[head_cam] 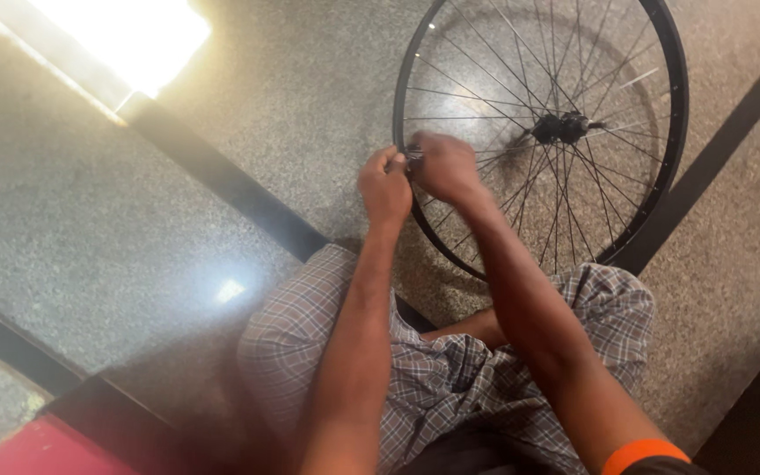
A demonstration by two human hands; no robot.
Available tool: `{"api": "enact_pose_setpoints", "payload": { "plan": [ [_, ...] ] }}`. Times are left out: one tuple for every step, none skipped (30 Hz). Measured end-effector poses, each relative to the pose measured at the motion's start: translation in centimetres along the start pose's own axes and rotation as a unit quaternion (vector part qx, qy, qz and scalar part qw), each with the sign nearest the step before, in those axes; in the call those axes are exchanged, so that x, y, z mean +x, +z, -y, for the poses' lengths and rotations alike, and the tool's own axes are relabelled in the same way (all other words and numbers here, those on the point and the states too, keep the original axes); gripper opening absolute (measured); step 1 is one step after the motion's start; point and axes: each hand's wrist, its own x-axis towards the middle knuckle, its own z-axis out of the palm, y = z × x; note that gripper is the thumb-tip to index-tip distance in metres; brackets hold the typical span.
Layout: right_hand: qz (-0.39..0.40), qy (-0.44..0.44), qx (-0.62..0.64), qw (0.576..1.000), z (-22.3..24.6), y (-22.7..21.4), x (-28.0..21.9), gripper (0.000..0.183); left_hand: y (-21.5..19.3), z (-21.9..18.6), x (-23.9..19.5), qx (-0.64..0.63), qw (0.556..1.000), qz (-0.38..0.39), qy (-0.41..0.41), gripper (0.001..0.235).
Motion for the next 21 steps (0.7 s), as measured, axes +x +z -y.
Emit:
{"api": "enact_pose_setpoints", "payload": {
  "plan": [
    [0.002, -0.019, 0.075, 0.997, -0.5, -0.5, -0.5, 0.018, 0.0, 0.4, 0.0, 0.019, 1.000, -0.009, 0.023, 0.023],
    [0.004, -0.037, 0.149, 0.988, -1.0, -0.9, -0.8, 0.016, 0.1, 0.8, 0.2, 0.038, 0.998, -0.017, 0.046, 0.023],
    [0.002, -0.048, 0.225, 0.973, -1.1, -1.0, -1.1, 0.016, 0.2, 1.0, 0.2, 0.058, 0.996, -0.018, 0.071, 0.023],
    [-0.044, -0.071, 0.183, 0.980, -1.2, -1.0, -1.2, 0.020, 0.2, 1.2, 0.0, 0.049, 0.997, -0.018, 0.057, 0.023],
    [-0.096, -0.093, 0.140, 0.981, -1.2, -1.1, -1.1, 0.025, 0.4, 1.0, 0.1, 0.039, 0.998, -0.015, 0.048, 0.023],
    [-0.146, -0.114, 0.095, 0.978, -0.8, -0.9, -0.8, 0.030, 0.5, 0.8, 0.1, 0.029, 0.999, -0.011, 0.039, 0.023],
    [-0.078, -0.036, 0.069, 0.994, -0.3, -0.6, -0.6, 0.024, 0.4, 0.6, -0.1, 0.023, 0.999, -0.006, 0.029, 0.023],
    [-0.008, 0.042, 0.044, 0.998, 0.2, -0.1, -0.2, 0.020, 0.3, 0.3, -0.3, 0.018, 1.000, 0.000, 0.018, 0.024],
    [0.064, 0.114, 0.018, 0.991, 0.6, 0.1, 0.4, 0.020, 0.2, 0.0, -0.2, 0.012, 1.000, 0.000, 0.009, 0.024],
    [0.035, 0.076, 0.000, 0.997, 0.5, 0.2, 0.5, 0.018, 0.2, -0.3, -0.2, 0.008, 1.000, 0.005, 0.009, 0.023],
    [0.011, 0.033, -0.021, 0.999, 0.4, 0.5, 0.5, 0.018, 0.0, -0.5, -0.3, 0.005, 1.000, 0.003, 0.006, 0.023],
    [-0.013, -0.010, -0.041, 0.999, 0.0, 0.8, 0.5, 0.018, -0.1, -0.5, -0.3, 0.001, 1.000, 0.002, 0.003, 0.023],
    [-0.005, -0.007, 0.051, 0.999, -0.6, 1.2, 0.3, 0.020, -0.2, -0.5, -0.2, 0.001, 1.000, 0.002, 0.001, 0.022],
    [0.004, -0.004, 0.142, 0.990, -1.3, 1.7, 0.1, 0.024, -0.1, -0.4, -0.1, 0.001, 1.000, 0.001, -0.001, 0.022],
    [0.012, 0.005, 0.234, 0.972, -2.2, 2.2, -0.4, 0.030, -0.1, -0.2, -0.2, 0.003, 1.000, 0.006, -0.003, 0.022],
    [-0.077, -0.076, 0.169, 0.980, -2.5, 3.3, -0.6, 0.018, -0.1, 0.1, -0.3, 0.009, 1.000, 0.002, -0.008, 0.022],
    [-0.168, -0.153, 0.100, 0.969, -2.9, 4.2, -0.7, 0.012, 0.0, 0.2, -0.2, 0.014, 1.000, 0.003, -0.010, 0.022],
    [-0.255, -0.229, 0.028, 0.939, -3.5, 4.7, -0.8, 0.020, 0.2, 0.2, -0.2, 0.019, 1.000, 0.003, -0.011, 0.021],
    [-0.211, -0.192, 0.034, 0.958, -4.1, 5.0, -0.7, 0.022, 0.5, 0.2, -0.1, 0.025, 1.000, -0.003, 0.009, 0.021],
    [-0.166, -0.154, 0.041, 0.973, -4.7, 5.1, -0.8, 0.025, 0.6, 0.3, -0.1, 0.031, 0.999, -0.009, 0.030, 0.021],
    [-0.117, -0.122, 0.049, 0.984, -5.0, 5.2, -0.6, 0.027, 0.5, 0.3, 0.0, 0.037, 0.998, -0.023, 0.048, 0.022]
  ]
}}
